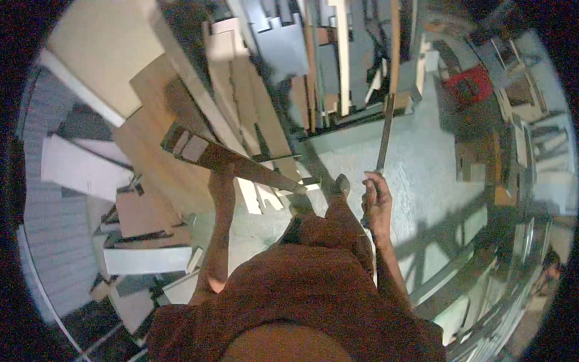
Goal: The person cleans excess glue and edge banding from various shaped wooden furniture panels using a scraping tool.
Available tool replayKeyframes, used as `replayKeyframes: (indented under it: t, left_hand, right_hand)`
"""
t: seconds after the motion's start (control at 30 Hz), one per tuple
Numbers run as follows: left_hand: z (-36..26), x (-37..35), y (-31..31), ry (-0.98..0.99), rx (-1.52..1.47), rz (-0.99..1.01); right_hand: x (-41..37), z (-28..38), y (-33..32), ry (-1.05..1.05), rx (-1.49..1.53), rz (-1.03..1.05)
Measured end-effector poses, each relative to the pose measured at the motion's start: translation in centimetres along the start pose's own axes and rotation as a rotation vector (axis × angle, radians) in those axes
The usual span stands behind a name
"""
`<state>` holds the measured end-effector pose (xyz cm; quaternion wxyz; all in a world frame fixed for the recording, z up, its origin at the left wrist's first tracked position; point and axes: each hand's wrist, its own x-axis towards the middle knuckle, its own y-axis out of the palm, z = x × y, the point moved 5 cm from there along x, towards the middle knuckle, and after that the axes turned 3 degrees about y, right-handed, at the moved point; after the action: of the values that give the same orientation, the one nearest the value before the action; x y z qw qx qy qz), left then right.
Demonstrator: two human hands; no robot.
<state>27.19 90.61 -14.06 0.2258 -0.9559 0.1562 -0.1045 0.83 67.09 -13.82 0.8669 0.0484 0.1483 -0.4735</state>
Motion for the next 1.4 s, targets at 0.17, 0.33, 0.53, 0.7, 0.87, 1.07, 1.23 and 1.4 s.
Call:
replayKeyframes:
  t: [0.17,0.33,0.53,0.7,0.87,1.07,1.23,1.4]
  left_hand:
    - [0.9,4.0,8.0,0.081,-0.138,0.139]
    - [1.7,8.0,13.8,0.163,0.162,0.161]
    - [2.2,12.2,19.6,0.268,0.074,0.168]
    - [15.9,20.1,27.1,0.182,0.19,0.207]
    - [21.7,29.8,29.3,0.495,0.343,0.116]
    - [30.6,36.2,26.0,-0.219,-0.608,0.209]
    - [31.2,39.6,25.3,-0.176,-0.217,0.15]
    - [30.9,39.6,25.6,-0.04,0.435,0.199]
  right_hand:
    - [-1.9,-3.5,-4.5,0.078,0.04,-0.143]
    - [-2.1,-4.1,-8.7,0.062,0.012,-0.188]
    - [-1.7,-6.3,-16.0,0.127,0.02,-0.364]
    - [-0.1,-8.8,-21.2,0.134,-0.032,-0.455]
    - [0.3,-10.2,-24.3,0.296,-0.159,-0.46]
    - [0.7,-11.0,-24.9,0.365,-0.09,-0.484]
    - [-2.2,-15.7,-24.5,0.286,-0.526,-0.436]
    - [-4.9,-15.0,-20.3,0.32,-0.535,-0.433]
